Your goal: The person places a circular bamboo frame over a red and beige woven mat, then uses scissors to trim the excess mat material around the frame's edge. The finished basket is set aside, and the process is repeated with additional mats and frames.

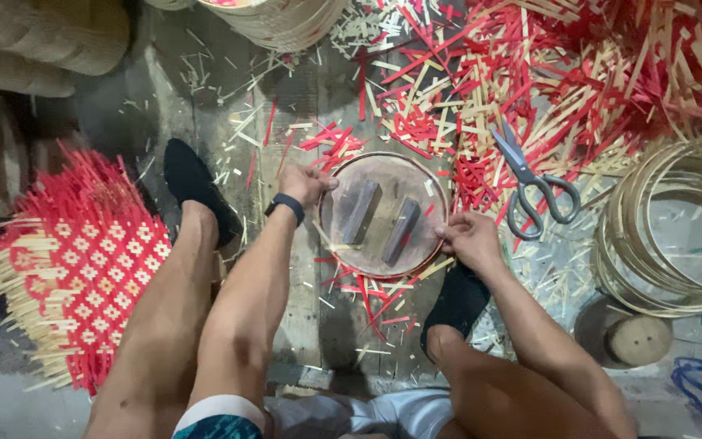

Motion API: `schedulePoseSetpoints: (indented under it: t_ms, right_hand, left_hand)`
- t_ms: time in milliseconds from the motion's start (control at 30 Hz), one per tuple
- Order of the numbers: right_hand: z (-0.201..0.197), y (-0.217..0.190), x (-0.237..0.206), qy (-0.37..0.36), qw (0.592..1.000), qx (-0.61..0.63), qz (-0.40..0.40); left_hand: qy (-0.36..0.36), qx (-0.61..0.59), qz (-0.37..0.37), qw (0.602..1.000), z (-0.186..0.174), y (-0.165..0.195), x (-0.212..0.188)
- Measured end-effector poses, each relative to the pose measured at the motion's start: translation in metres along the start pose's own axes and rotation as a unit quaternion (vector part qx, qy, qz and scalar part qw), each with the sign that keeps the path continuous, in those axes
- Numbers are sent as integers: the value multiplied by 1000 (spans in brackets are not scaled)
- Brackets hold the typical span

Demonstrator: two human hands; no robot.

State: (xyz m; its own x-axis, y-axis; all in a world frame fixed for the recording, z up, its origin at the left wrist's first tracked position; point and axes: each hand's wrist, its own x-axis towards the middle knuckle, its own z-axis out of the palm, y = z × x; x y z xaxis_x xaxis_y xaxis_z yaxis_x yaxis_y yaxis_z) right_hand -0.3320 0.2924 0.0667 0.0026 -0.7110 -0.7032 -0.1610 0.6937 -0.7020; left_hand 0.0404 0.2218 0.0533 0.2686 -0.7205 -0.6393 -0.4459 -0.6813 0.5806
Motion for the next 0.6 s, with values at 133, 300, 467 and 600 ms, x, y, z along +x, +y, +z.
schedulePoseSetpoints:
  t_ms: [133, 300, 467, 600]
  right_hand:
    - [-6, -24, 5, 56, 992, 60, -94]
    - [-4, -15, 1, -14, 997, 70, 7]
    - [4, 10, 13, 2, 997, 64, 43]
    - [4, 14, 21, 20, 999, 12, 36]
  left_hand:
    - [141, 4, 60, 988, 20, -39, -35]
    - [-31, -445, -225, 866, 93, -88, -120]
    - [-37, -471, -203, 858, 118, -95, -129]
    - [6, -430, -207, 879, 119, -89, -126]
